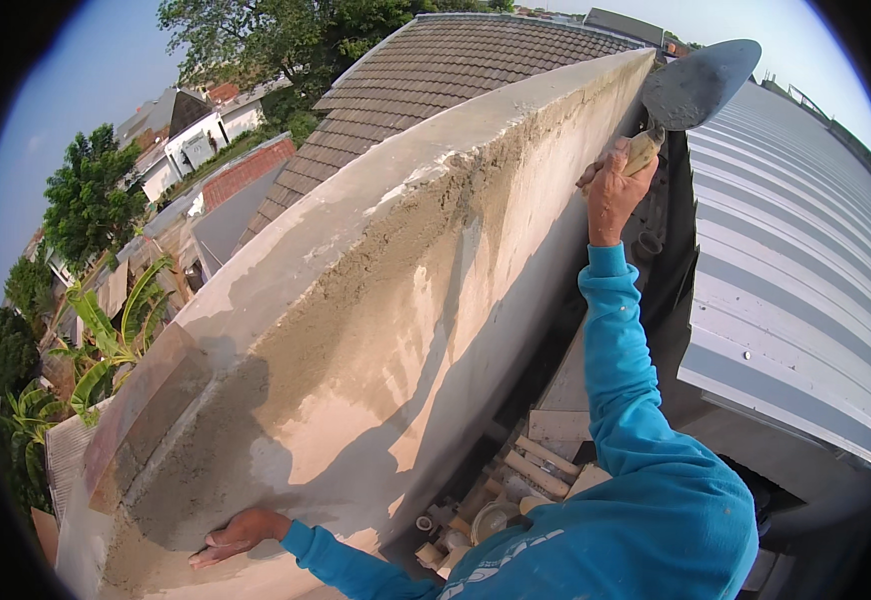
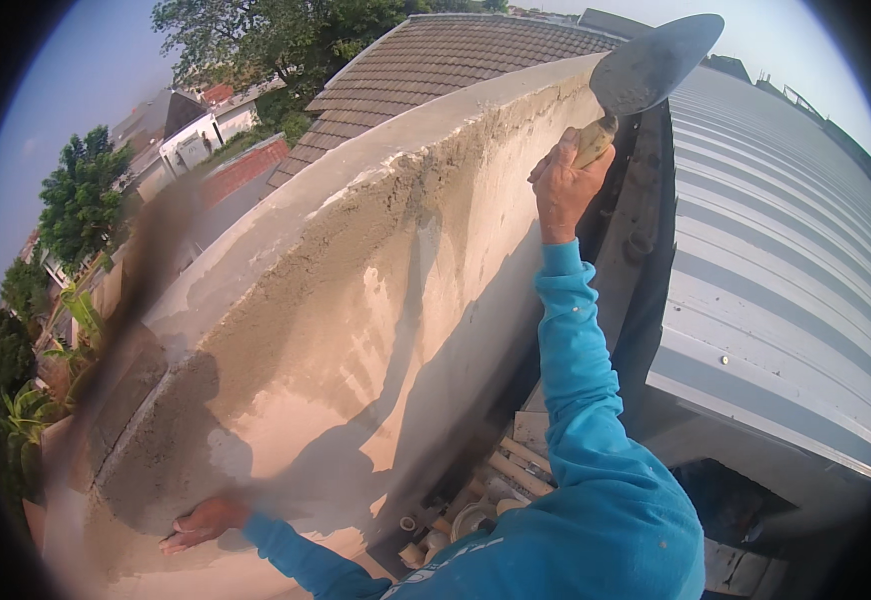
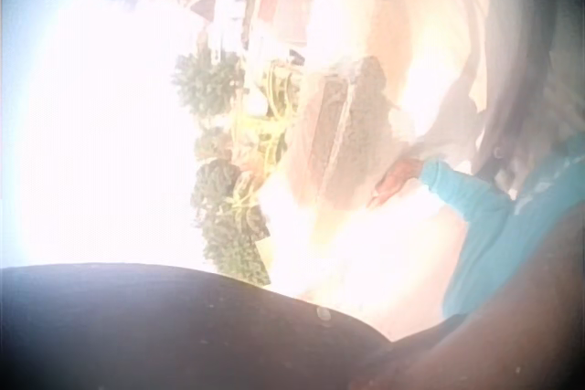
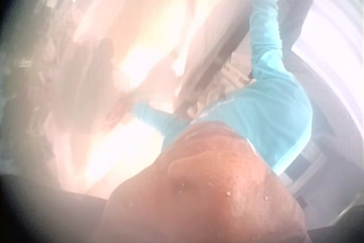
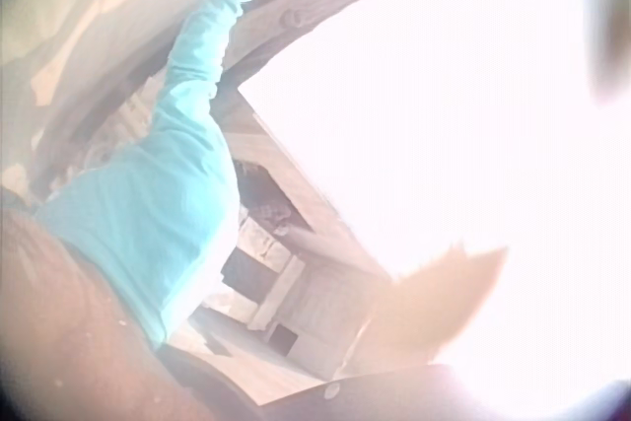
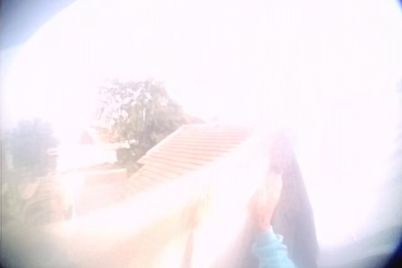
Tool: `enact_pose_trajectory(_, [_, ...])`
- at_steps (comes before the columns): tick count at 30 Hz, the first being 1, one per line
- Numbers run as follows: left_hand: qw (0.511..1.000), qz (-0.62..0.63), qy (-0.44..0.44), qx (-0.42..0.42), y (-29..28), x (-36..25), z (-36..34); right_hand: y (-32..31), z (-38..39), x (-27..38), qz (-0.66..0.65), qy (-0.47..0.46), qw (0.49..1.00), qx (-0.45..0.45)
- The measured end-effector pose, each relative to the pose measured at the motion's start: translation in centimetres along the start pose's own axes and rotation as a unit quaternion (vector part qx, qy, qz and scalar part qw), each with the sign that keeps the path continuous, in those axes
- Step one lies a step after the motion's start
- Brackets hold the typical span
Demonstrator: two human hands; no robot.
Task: The person applies wet cement to a curved wall using a trowel, smoothing the surface repeatedly. They scoop cement from a bucket and spread it along the wall's edge, working methodically from one section to the next.
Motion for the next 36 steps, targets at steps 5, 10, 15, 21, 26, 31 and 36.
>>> enact_pose_trajectory(5, [0.999, -0.017, 0.038, 0.012, 0.4, 0.6, 0.7, 1.0, 0.9, -16.1, 0.161, 0.256, 0.935, 0.183])
enact_pose_trajectory(10, [0.999, 0.042, -0.012, -0.021, -0.3, 1.2, -0.5, 1.6, -1.8, -9.7, -0.028, 0.178, 0.982, 0.055])
enact_pose_trajectory(15, [1.000, 0.018, -0.019, -0.002, 0.7, 1.1, 1.0, 0.9, 0.1, -19.8, 0.119, 0.346, 0.915, 0.172])
enact_pose_trajectory(21, [0.999, -0.019, 0.020, -0.017, -0.3, 0.3, -0.3, 0.7, -2.7, -13.2, 0.010, 0.167, 0.986, 0.021])
enact_pose_trajectory(26, [0.987, -0.083, 0.139, 0.000, 0.6, -0.6, 0.6, 1.7, -0.5, -21.1, 0.081, 0.342, 0.924, 0.148])
enact_pose_trajectory(31, [0.969, -0.156, 0.187, -0.039, -0.7, 0.3, -0.8, 0.3, -3.9, -14.7, 0.015, 0.183, 0.983, -0.009])
enact_pose_trajectory(36, [0.900, -0.251, 0.355, -0.022, 0.8, 0.3, 1.1, 1.2, -1.4, -24.5, 0.056, 0.362, 0.921, 0.135])
Point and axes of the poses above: each hand's wrist, its own z-axis away from the middle knuckle, its own y-axis out of the palm, x = y × z, the point moved 9 cm from there along -z, towards the middle knuckle, and after that the axes turned 10 degrees about z, right-handed, at the moved point
